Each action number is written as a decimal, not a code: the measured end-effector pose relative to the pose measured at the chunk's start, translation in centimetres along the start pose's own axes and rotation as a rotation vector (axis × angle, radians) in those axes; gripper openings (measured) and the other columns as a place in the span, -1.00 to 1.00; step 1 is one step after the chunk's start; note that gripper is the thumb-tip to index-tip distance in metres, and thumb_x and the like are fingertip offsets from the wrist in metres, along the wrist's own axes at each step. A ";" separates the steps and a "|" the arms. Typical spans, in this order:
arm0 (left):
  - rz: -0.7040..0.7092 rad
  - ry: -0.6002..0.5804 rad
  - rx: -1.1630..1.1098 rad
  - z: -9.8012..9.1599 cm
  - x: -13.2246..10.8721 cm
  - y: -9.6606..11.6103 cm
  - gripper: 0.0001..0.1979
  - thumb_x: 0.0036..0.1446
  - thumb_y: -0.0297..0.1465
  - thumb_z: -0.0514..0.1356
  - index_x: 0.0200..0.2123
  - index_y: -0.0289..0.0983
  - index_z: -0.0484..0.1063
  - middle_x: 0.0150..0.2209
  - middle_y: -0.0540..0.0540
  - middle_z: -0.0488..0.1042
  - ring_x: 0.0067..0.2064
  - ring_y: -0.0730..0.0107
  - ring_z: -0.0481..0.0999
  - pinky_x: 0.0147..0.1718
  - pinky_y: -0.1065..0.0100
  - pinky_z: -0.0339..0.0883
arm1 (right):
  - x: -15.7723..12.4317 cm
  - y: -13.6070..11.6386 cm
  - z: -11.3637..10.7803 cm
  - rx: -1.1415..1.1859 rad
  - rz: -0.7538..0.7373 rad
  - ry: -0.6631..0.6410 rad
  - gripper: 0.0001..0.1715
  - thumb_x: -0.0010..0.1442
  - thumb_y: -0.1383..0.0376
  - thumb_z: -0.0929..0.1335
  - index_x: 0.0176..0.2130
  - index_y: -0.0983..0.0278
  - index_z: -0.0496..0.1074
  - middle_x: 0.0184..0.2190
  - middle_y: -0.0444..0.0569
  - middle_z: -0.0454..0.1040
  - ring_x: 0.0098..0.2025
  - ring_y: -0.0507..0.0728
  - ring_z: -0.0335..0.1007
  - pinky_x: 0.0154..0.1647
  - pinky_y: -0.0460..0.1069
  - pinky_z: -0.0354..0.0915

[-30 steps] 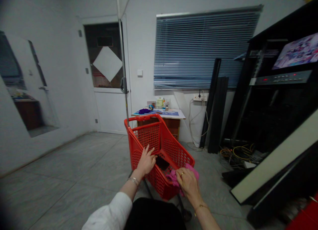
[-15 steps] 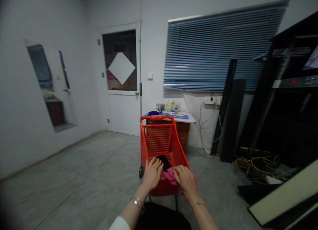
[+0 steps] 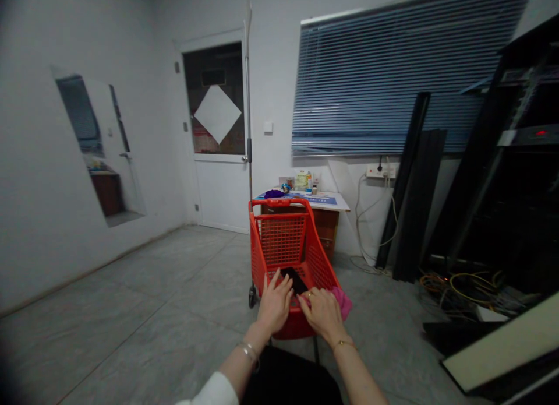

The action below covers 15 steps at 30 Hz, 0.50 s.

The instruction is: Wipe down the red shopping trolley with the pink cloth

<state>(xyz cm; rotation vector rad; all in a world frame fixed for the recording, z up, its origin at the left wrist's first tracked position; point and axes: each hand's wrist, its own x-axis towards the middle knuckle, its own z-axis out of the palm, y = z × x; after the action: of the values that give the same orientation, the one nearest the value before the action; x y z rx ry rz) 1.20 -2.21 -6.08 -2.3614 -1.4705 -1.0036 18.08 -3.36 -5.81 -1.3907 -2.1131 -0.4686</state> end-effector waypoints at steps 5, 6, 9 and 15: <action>0.018 -0.014 0.032 -0.9 0.6 -2.1 -0.62 0.37 -0.35 -0.07 0.13 -0.20 0.39 0.19 -0.06 0.40 0.38 0.13 0.01 0.32 -0.15 -0.07 | 0.1 -1.8 0.5 -0.059 0.040 0.099 -0.63 0.35 0.19 0.20 -0.38 0.20 0.48 -0.43 -0.09 0.45 -0.33 0.05 0.29 -0.23 0.00 0.01; 0.019 -0.019 0.042 -1.1 0.6 -2.6 -0.62 0.37 -0.35 -0.07 0.13 -0.20 0.40 0.20 -0.05 0.39 0.38 0.14 0.01 0.32 -0.13 -0.07 | 0.2 -2.5 0.6 -0.065 0.045 0.120 -0.65 0.35 0.19 0.21 -0.36 0.19 0.48 -0.42 -0.09 0.45 -0.32 0.06 0.29 -0.23 0.01 0.01; -0.018 -0.009 0.094 -1.4 0.2 -3.4 -0.61 0.38 -0.34 -0.09 0.14 -0.25 0.38 0.23 -0.10 0.35 0.38 0.11 0.00 0.32 -0.12 -0.05 | 0.4 -4.5 1.1 -0.075 0.070 0.170 -0.70 0.34 0.21 0.21 -0.30 0.18 0.48 -0.41 -0.08 0.45 -0.32 0.08 0.29 -0.23 0.03 0.01; -0.084 0.068 0.118 -0.9 -2.3 -2.6 -0.60 0.37 -0.40 -0.09 0.18 -0.27 0.33 0.27 -0.12 0.29 0.40 0.02 -0.07 0.27 -0.17 0.06 | 0.0 -5.3 1.8 -0.045 0.062 0.235 -0.68 0.35 0.24 0.19 -0.10 0.23 0.47 -0.20 0.00 0.52 -0.22 0.09 0.37 -0.08 0.04 0.12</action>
<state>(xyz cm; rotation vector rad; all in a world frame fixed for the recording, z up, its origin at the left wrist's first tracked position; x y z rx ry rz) -2.06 -3.02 -7.31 -2.1790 -1.5699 -0.9774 12.75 -4.54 -7.13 -1.3510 -1.8757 -0.6261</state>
